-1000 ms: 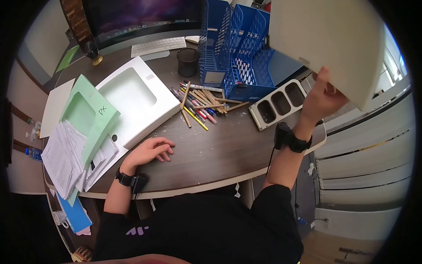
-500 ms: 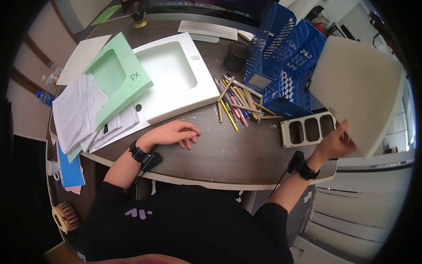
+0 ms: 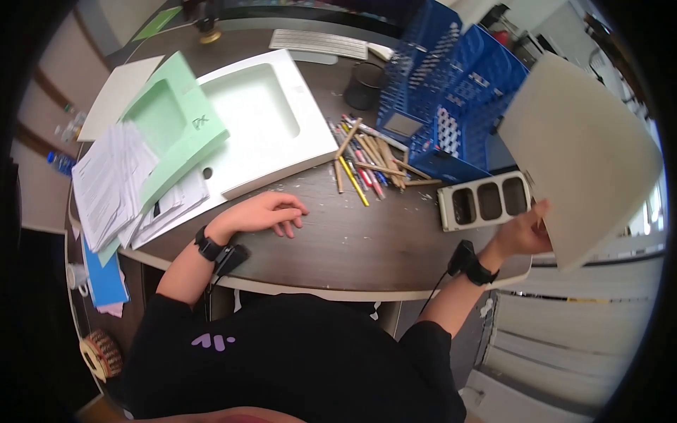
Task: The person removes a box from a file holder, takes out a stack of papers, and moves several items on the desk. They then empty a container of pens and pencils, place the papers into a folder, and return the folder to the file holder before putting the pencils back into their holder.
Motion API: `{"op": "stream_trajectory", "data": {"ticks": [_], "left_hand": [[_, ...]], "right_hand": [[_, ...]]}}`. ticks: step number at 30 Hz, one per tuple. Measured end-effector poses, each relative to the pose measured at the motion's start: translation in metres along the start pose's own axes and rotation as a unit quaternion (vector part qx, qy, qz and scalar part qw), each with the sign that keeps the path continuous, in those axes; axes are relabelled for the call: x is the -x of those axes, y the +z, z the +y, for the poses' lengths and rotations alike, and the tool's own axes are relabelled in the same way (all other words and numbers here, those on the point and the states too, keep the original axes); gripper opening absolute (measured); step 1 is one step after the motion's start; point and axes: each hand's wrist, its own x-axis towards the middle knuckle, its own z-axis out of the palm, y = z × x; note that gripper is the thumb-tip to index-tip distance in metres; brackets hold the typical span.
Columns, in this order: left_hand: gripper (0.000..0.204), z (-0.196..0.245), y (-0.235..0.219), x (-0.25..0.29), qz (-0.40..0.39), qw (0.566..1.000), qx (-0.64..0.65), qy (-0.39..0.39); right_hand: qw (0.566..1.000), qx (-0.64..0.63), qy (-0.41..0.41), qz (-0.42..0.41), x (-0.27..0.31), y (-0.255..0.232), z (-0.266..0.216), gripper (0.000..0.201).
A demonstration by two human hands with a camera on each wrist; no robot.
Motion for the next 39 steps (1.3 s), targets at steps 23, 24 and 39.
{"op": "stream_trajectory", "data": {"ticks": [23,24,39], "left_hand": [[0.039,-0.002,-0.002,0.001,-0.004,1.0,-0.004,0.006],[0.04,-0.002,-0.001,0.002,-0.005,1.0,-0.007,0.005],[0.033,-0.057,-0.13,0.281,0.726,0.643,-0.246,0.002]], "right_hand": [[0.895,-0.067,0.303,-0.32,0.072,0.023,-0.029,0.033],[0.841,-0.132,0.351,-0.39,0.09,0.022,-0.047,0.029],[0.35,-0.186,0.52,-0.757,0.184,0.034,-0.103,0.035]]}}
